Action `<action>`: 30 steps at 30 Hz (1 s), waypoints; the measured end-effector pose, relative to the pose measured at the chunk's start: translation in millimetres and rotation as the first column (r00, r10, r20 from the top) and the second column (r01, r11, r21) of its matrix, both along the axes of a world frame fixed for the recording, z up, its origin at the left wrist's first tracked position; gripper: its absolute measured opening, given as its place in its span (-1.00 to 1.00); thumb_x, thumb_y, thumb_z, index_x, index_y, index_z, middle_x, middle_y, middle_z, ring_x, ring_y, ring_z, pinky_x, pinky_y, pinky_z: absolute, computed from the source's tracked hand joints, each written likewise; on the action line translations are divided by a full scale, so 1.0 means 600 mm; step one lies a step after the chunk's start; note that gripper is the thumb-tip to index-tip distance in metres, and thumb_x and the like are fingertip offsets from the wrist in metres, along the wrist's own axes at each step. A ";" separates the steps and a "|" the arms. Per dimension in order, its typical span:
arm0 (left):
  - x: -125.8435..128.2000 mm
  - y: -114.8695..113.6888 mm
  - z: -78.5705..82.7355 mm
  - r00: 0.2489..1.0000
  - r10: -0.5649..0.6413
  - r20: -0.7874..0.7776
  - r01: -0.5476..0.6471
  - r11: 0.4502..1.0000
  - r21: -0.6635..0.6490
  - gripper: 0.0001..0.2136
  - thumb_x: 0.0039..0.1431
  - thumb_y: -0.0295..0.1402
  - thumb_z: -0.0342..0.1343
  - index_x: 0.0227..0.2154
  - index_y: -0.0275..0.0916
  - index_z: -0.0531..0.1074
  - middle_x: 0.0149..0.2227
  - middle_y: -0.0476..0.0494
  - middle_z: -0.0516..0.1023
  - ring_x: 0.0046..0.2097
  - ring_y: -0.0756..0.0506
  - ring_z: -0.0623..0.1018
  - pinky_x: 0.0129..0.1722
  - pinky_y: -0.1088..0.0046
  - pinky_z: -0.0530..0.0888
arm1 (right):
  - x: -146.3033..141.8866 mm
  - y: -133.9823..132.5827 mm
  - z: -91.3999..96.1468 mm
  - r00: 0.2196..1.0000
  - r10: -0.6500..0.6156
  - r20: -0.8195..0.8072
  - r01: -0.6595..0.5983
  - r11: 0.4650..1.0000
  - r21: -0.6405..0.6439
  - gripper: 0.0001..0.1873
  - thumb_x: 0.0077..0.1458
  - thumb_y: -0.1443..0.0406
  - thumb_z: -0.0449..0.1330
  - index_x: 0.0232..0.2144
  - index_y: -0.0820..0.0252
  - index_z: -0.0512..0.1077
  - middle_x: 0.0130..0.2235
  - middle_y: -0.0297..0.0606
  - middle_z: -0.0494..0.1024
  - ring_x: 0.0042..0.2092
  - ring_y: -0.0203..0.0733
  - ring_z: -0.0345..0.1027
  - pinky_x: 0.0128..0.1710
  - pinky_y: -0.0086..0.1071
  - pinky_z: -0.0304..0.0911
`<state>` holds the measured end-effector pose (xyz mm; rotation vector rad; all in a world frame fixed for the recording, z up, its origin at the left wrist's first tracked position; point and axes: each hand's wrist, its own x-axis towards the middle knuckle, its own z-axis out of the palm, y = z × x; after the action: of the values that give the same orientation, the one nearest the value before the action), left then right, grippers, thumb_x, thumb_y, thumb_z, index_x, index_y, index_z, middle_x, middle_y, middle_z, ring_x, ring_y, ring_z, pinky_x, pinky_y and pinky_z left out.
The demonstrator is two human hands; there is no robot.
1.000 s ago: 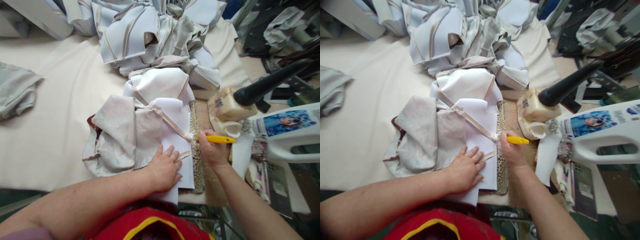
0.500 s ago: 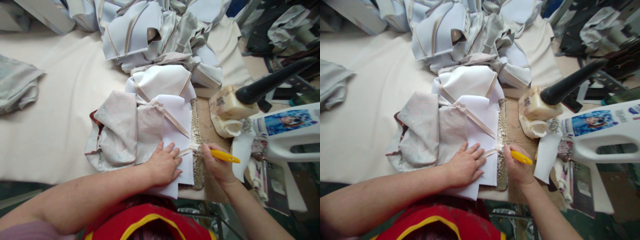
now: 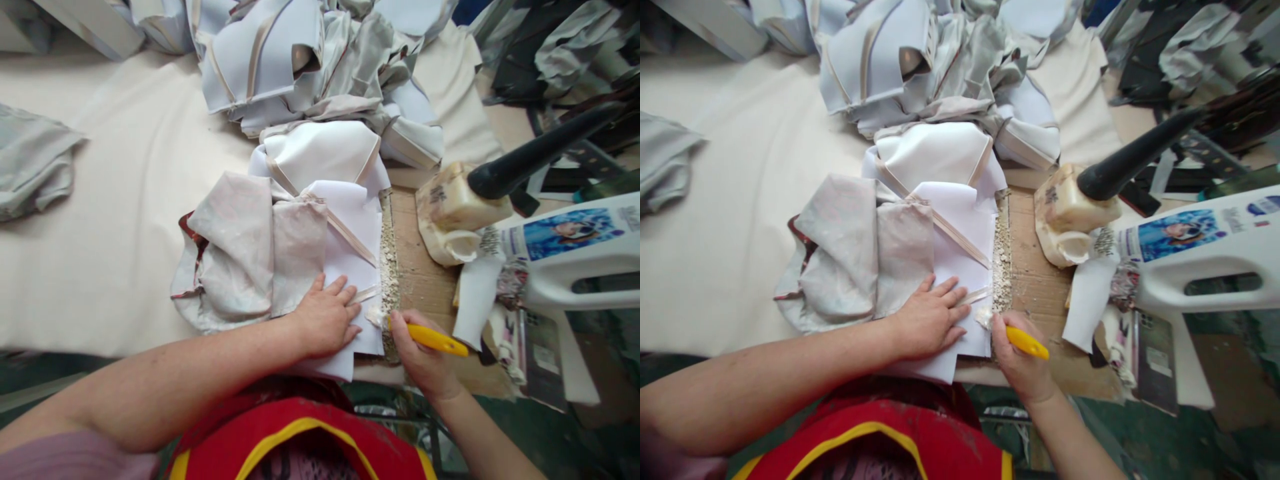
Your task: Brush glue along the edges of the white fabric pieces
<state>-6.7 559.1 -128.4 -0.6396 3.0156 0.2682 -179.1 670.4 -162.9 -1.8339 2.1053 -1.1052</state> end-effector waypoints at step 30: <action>0.151 0.099 0.013 0.978 0.081 0.194 -0.021 0.956 -0.291 -0.82 0.18 -0.41 -0.02 -0.18 -0.28 0.38 -0.24 -0.20 0.49 -0.22 -0.17 0.45 -0.21 0.26 0.36 | -0.057 0.073 0.033 0.903 -0.263 0.340 0.350 0.909 -0.226 -0.60 0.07 0.00 0.12 -0.21 0.18 0.43 -0.30 -0.18 0.54 -0.26 -0.09 0.43 -0.21 -0.25 0.32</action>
<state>84.0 618.5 -120.6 -0.7156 2.8633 -0.2285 -213.1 714.3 -143.1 -1.3285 2.1866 -1.7220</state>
